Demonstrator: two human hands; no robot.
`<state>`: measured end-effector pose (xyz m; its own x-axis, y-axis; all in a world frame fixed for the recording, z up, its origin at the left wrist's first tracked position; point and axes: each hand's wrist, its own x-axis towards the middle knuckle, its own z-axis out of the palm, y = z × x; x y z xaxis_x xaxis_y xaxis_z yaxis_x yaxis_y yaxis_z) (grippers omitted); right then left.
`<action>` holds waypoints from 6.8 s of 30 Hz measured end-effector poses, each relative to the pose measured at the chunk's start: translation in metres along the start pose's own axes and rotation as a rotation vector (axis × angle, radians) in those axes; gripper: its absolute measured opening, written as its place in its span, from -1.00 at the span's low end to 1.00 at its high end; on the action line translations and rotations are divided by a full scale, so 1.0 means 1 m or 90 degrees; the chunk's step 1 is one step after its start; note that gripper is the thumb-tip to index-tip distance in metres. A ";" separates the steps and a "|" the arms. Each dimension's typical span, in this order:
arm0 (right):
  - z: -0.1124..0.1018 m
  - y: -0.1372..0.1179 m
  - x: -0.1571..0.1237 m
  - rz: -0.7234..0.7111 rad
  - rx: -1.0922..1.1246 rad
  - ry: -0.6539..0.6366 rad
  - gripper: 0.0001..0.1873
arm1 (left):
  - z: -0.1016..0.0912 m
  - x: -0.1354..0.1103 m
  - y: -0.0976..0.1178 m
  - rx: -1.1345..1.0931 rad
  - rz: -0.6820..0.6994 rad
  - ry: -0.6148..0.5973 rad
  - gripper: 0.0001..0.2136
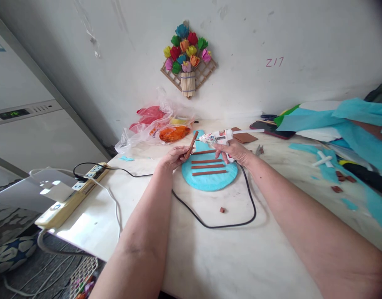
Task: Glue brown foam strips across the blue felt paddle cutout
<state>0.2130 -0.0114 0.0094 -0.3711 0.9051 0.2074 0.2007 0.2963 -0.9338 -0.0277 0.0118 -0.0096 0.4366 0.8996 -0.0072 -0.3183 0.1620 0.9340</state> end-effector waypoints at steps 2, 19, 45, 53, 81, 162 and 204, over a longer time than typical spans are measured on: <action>0.000 -0.001 -0.001 0.007 -0.002 0.008 -0.54 | 0.000 0.000 0.000 0.002 -0.003 0.003 -0.77; 0.000 -0.006 -0.003 0.012 0.036 0.052 -0.56 | 0.002 -0.002 0.002 0.016 -0.017 -0.009 -0.75; -0.002 -0.004 -0.002 0.014 0.052 0.106 -0.57 | 0.003 -0.004 0.003 0.028 -0.026 -0.007 -0.78; -0.001 -0.005 -0.003 0.021 0.069 0.082 -0.60 | 0.003 -0.003 0.004 0.025 -0.024 0.001 -0.78; -0.003 -0.003 -0.003 -0.008 0.076 0.022 -0.56 | -0.002 -0.001 0.002 -0.047 -0.028 0.018 -0.84; 0.015 -0.006 0.000 0.028 0.019 -0.039 -0.55 | 0.011 -0.001 0.010 -0.216 -0.075 0.064 -0.91; 0.020 -0.008 0.001 0.030 -0.004 -0.085 -0.55 | 0.010 0.001 0.009 -0.293 -0.065 0.107 -0.85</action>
<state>0.1926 -0.0186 0.0111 -0.4788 0.8693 0.1228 0.2261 0.2572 -0.9395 -0.0221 0.0099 0.0024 0.3560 0.9163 -0.1835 -0.6352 0.3813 0.6717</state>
